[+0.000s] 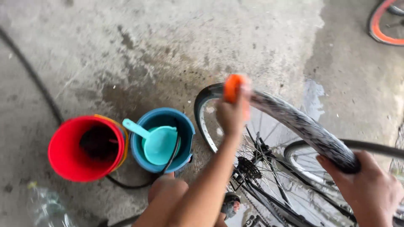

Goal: Cleaning a bicycle tire by scrubbing it with a sponge and rinsing it with water

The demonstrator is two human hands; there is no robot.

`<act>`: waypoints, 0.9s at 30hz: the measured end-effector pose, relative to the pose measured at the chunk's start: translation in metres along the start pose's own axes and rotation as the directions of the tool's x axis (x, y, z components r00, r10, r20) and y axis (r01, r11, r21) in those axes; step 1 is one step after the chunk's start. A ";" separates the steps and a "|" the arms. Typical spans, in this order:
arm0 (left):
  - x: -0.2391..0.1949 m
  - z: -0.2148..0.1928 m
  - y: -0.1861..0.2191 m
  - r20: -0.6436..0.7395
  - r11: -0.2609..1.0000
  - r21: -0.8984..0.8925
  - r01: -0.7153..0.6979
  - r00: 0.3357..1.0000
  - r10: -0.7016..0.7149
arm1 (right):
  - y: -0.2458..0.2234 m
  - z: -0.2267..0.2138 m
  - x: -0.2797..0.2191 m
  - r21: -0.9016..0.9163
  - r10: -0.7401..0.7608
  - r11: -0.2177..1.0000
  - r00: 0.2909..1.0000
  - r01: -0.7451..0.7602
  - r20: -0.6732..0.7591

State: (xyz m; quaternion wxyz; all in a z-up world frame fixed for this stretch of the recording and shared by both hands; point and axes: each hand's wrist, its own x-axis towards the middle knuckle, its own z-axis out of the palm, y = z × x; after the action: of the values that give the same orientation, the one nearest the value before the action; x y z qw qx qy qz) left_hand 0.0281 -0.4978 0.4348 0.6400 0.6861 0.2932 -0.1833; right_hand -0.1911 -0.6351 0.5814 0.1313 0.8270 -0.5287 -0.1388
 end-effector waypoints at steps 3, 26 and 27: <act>-0.127 -0.023 0.025 0.493 0.889 -0.033 -0.456 0.766 0.411 | 0.004 0.014 -0.002 0.000 -0.029 1.000 0.999 0.029 0.019; -0.065 -0.033 0.083 0.559 0.444 0.603 -0.663 0.748 0.357 | 0.104 0.058 -0.010 0.492 -0.274 0.852 0.954 0.182 0.123; -0.115 -0.012 0.076 0.564 0.438 0.592 -0.676 0.736 0.374 | 0.106 0.062 -0.006 0.499 -0.266 0.847 0.958 0.181 0.105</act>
State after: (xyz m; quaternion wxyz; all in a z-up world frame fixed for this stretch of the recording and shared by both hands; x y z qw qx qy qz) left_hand -0.0128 -0.5063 0.5669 0.3493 0.9012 -0.1659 -0.1959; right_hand -0.3058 -0.6769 0.5628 -0.1426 0.8745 -0.4554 -0.0866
